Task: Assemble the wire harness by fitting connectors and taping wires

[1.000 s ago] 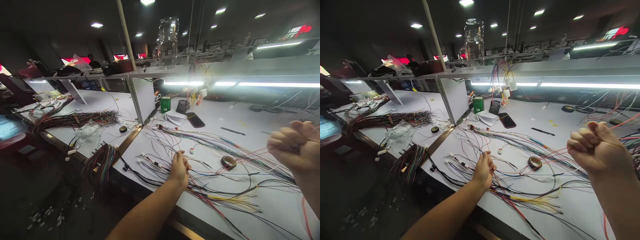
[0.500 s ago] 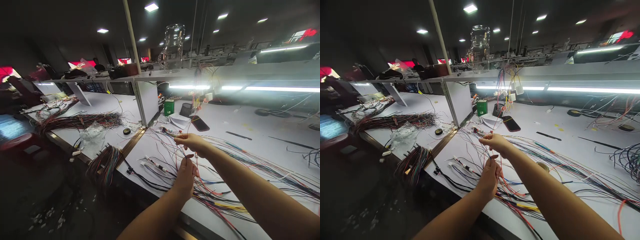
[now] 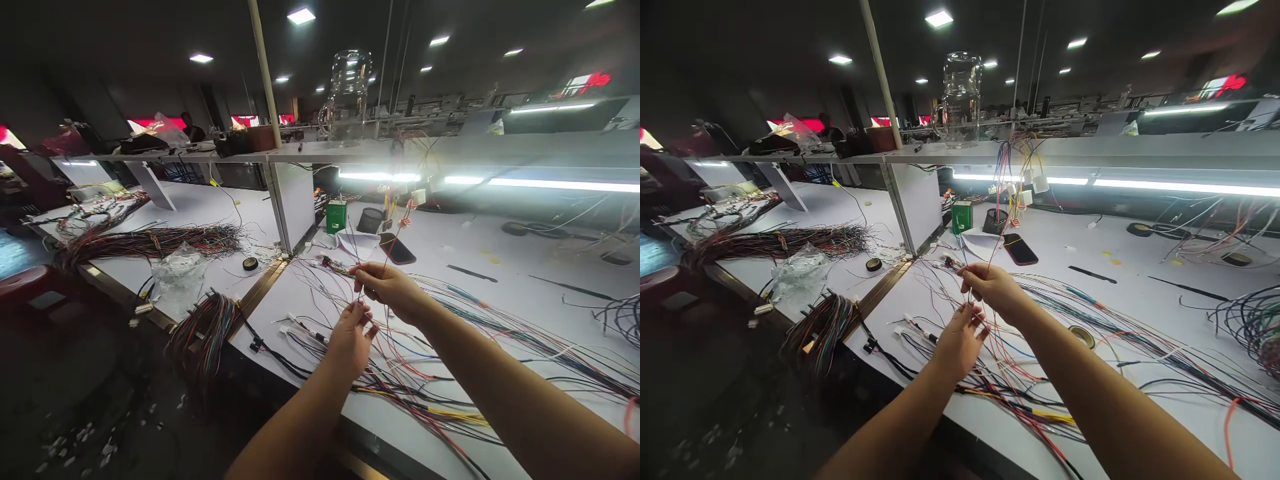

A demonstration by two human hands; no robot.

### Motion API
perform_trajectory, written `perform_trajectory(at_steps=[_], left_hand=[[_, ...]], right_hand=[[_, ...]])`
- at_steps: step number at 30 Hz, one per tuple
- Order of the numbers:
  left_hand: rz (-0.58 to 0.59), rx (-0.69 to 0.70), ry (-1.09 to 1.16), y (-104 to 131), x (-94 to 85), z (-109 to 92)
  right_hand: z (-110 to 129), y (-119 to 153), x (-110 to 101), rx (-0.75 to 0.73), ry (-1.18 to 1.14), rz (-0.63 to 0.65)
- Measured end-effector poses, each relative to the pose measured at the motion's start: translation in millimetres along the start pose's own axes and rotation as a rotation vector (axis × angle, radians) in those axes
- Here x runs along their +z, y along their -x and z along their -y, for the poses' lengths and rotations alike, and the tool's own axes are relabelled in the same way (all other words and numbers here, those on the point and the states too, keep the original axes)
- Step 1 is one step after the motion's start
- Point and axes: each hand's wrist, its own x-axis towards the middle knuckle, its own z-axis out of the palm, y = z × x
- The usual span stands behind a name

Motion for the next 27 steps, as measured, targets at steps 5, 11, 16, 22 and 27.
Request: perform_trajectory(at_steps=[5,11,16,22,27], left_hand=[[0.030,-0.017,-0.760,0.1,-18.8,-38.0],[0.057,0.175,-0.857,-3.8,-6.8,-88.1],[0.120,0.341,-0.552,-15.4,37.9,-123.9],[0.288,0.196,-0.257,-24.9,55.5,-143.5],[0.147,0.252,-0.187,-24.5,45.4,-131.6]], right_hand=[[5.5,9.1,-9.1,-0.108,-0.013,-0.077],[-7.2,11.1,-4.1,-0.088,0.086,-0.018],[-13.6,11.5,7.4,-0.074,0.146,0.026],[-13.4,11.2,14.5,-0.058,0.164,0.072],[-16.2,8.5,15.1,-0.014,0.107,0.049]])
